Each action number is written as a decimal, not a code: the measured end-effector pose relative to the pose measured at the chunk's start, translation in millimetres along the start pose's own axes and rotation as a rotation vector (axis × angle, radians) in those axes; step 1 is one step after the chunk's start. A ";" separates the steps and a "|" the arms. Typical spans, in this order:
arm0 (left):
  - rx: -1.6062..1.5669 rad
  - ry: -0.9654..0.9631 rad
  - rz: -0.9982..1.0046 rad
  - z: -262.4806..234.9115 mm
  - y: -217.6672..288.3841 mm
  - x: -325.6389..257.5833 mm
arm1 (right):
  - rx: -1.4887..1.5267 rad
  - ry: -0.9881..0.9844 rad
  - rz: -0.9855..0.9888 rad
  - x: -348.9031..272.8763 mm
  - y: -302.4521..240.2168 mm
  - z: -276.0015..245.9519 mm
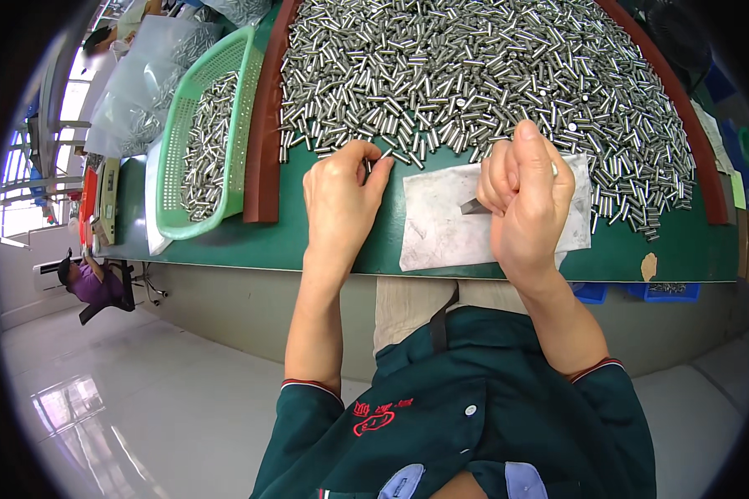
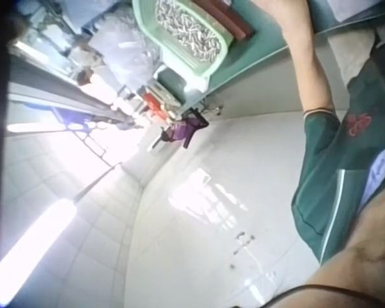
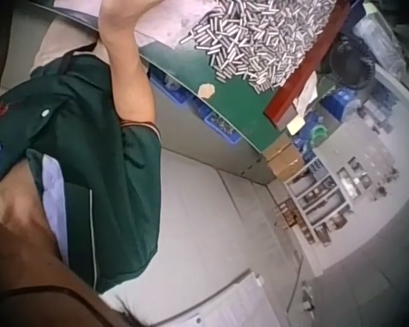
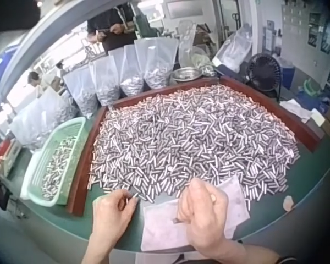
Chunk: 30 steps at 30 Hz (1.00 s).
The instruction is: Assembling small metal components by inserting a pin into a cylindrical part using a specialized tool.
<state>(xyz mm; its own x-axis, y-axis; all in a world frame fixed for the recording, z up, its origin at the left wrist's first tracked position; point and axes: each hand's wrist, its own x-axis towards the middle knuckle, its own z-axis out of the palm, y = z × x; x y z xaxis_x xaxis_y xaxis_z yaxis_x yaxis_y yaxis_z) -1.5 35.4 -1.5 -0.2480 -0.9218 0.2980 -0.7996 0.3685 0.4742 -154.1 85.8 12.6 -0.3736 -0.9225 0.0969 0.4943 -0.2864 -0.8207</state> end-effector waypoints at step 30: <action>-1.722 -0.177 -0.508 -25.6 -14.1 -6.5 | 0.001 -0.008 0.016 0.4 -0.6 0.5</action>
<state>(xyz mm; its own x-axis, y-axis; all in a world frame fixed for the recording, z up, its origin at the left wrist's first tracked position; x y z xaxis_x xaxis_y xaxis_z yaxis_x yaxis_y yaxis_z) 25.3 39.2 11.1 -0.3271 -0.9308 -0.1629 0.5685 -0.3315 0.7529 -154.2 85.5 13.4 -0.3595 -0.9290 0.0876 0.5009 -0.2713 -0.8219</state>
